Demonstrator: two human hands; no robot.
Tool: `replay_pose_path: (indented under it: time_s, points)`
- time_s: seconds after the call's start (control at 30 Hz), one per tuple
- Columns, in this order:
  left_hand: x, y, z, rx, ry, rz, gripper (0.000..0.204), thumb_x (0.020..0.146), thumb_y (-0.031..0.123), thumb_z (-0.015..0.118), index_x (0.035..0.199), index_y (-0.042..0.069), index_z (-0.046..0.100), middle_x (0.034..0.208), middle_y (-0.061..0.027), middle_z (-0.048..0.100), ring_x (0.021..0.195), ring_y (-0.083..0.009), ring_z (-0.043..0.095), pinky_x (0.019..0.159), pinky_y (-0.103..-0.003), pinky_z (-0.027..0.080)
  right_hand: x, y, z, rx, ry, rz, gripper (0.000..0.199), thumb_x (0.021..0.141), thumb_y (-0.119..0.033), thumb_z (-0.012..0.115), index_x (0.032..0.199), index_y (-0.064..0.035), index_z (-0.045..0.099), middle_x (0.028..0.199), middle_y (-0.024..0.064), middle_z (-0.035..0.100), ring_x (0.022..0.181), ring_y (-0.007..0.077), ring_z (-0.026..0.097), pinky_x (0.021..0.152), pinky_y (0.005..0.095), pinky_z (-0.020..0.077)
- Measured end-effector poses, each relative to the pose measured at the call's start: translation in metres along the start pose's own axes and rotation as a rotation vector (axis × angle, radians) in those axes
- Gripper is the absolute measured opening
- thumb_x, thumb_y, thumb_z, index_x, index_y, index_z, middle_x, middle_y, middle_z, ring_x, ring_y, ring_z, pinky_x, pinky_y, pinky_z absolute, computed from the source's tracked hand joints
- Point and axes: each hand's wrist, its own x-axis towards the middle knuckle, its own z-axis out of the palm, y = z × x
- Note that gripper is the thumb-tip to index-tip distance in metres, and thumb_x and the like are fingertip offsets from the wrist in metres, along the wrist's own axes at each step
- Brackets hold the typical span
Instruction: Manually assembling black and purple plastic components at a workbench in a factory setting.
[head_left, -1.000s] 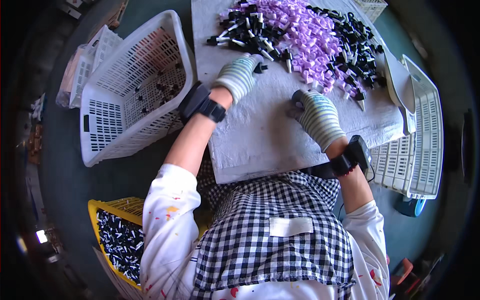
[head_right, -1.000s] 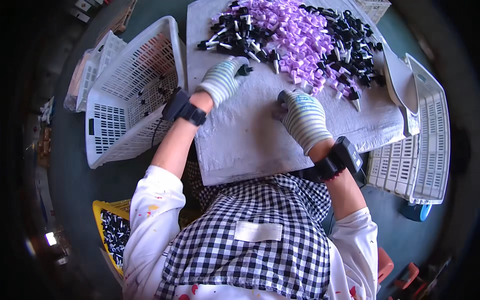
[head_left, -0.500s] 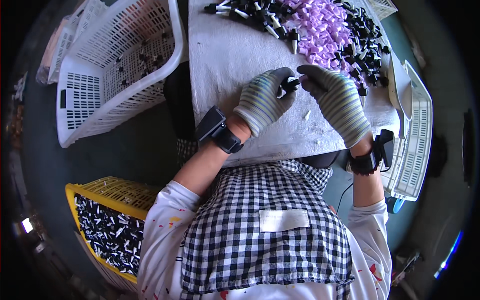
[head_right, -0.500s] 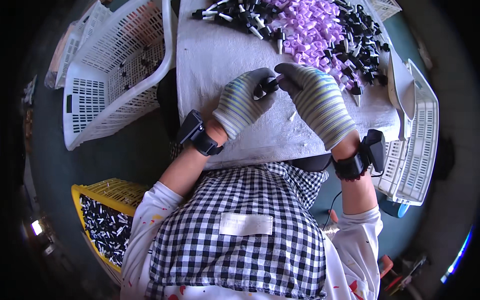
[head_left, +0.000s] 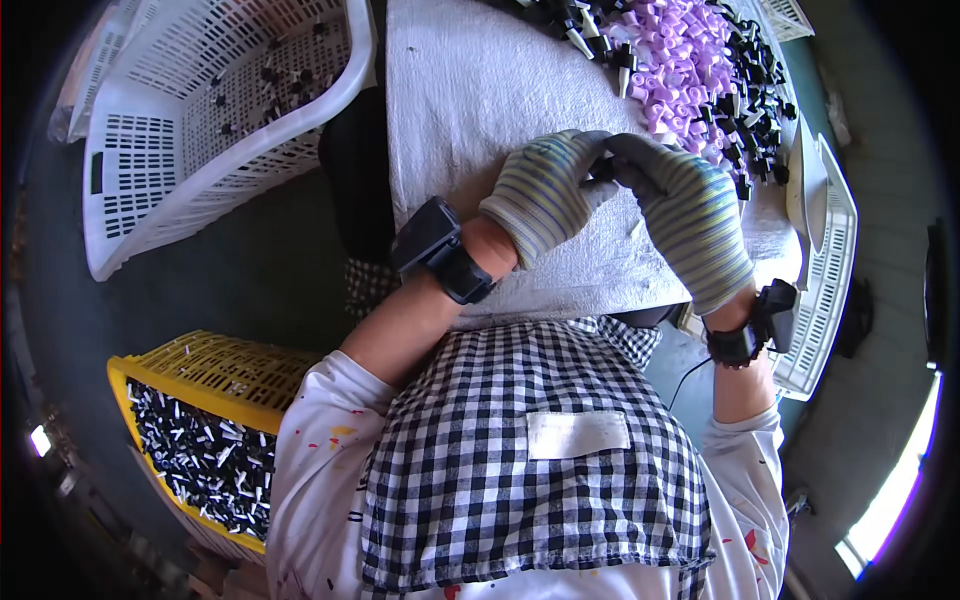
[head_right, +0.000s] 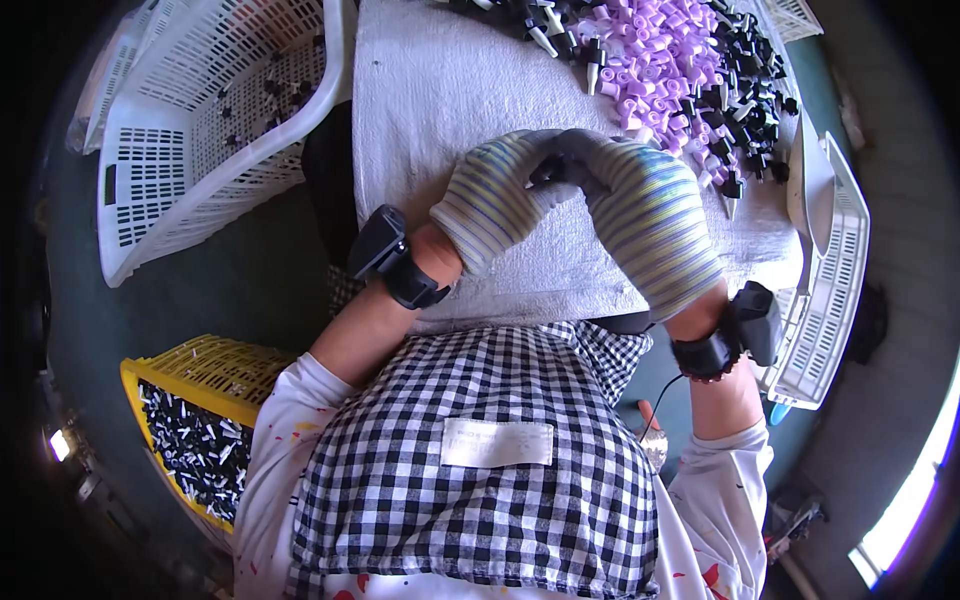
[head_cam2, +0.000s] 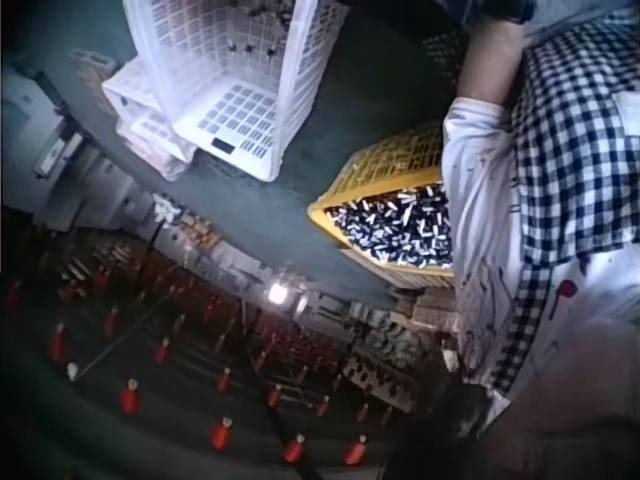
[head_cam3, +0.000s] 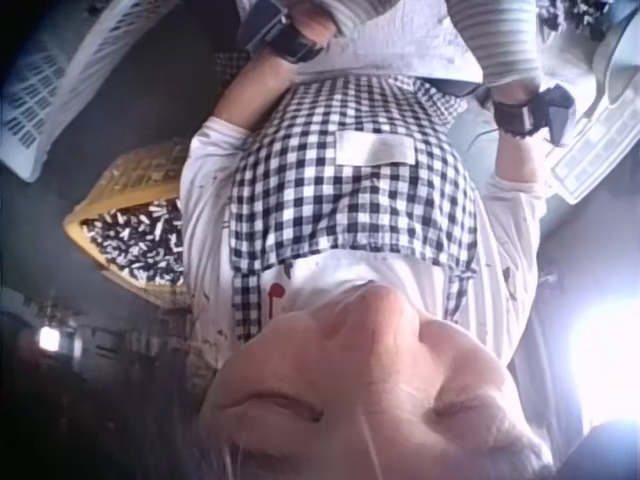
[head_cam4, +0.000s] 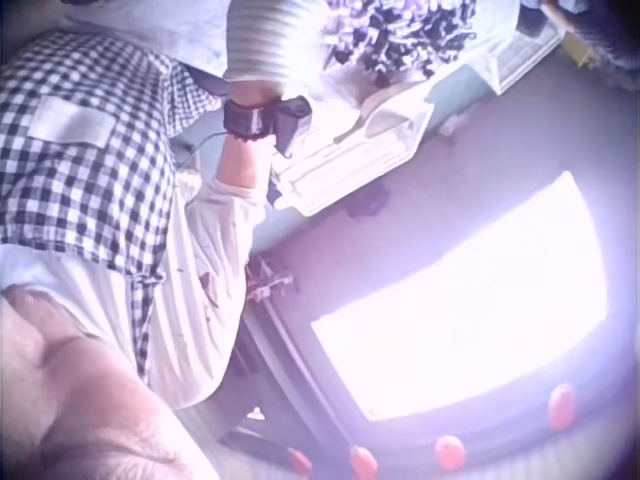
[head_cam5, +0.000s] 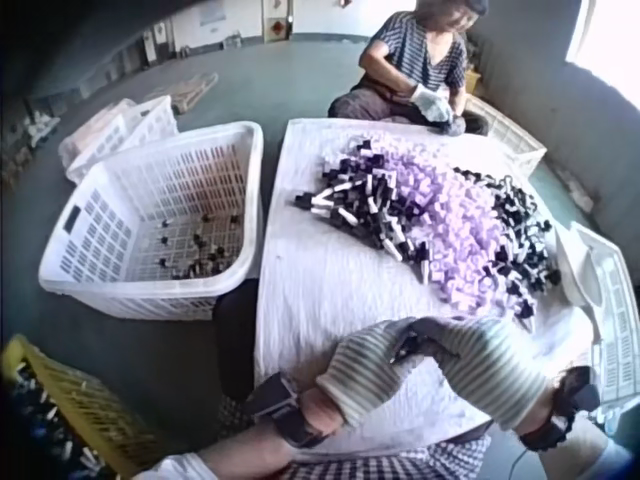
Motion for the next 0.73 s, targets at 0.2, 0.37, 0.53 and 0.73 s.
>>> replay_pose_path:
  time_s: [0.2, 0.37, 0.53, 0.73]
  points:
    - [-0.002, -0.006, 0.003, -0.030, 0.008, -0.006, 0.028, 0.091, 0.022, 0.073, 0.112, 0.004, 0.070, 0.098, -0.0159, 0.074, 0.091, -0.0377, 0.072, 0.082, -0.049, 0.056, 0.046, -0.006, -0.020, 0.328, -0.025, 0.239, 0.047, 0.105, -0.043, 0.066, 0.115, 0.0013, 0.077, 0.096, 0.0114, 0.080, 0.083, 0.0150, 0.073, 0.075, 0.0317, 0.0589]
    - [-0.007, -0.003, 0.000, 0.127, 0.041, 0.042, 0.022, 0.090, 0.019, 0.076, 0.108, 0.006, 0.072, 0.092, -0.0131, 0.074, 0.087, -0.0360, 0.071, 0.079, -0.048, 0.057, 0.068, -0.006, 0.031, 0.336, -0.269, 0.436, 0.075, 0.102, -0.068, 0.055, 0.111, 0.0030, 0.076, 0.078, 0.0126, 0.077, 0.067, 0.0179, 0.077, 0.057, 0.0332, 0.0607]
    - [-0.012, -0.001, 0.002, 0.033, 0.116, 0.052, 0.019, 0.086, 0.019, 0.077, 0.099, 0.006, 0.074, 0.100, -0.0160, 0.074, 0.094, -0.0378, 0.069, 0.085, -0.050, 0.056, 0.075, -0.015, 0.036, 0.350, -0.299, 0.561, 0.081, 0.103, -0.072, 0.047, 0.102, 0.0037, 0.077, 0.069, 0.0140, 0.072, 0.067, 0.0209, 0.077, 0.064, 0.0357, 0.0643]
    - [-0.006, -0.004, 0.006, -0.018, 0.047, -0.029, 0.030, 0.085, 0.020, 0.077, 0.112, 0.007, 0.072, 0.106, -0.0154, 0.074, 0.097, -0.0384, 0.069, 0.091, -0.051, 0.054, 0.078, -0.009, 0.040, 0.297, -0.306, 0.609, 0.081, 0.100, -0.077, 0.049, 0.098, -0.0014, 0.079, 0.075, 0.0099, 0.073, 0.065, 0.0218, 0.073, 0.070, 0.0415, 0.0641]
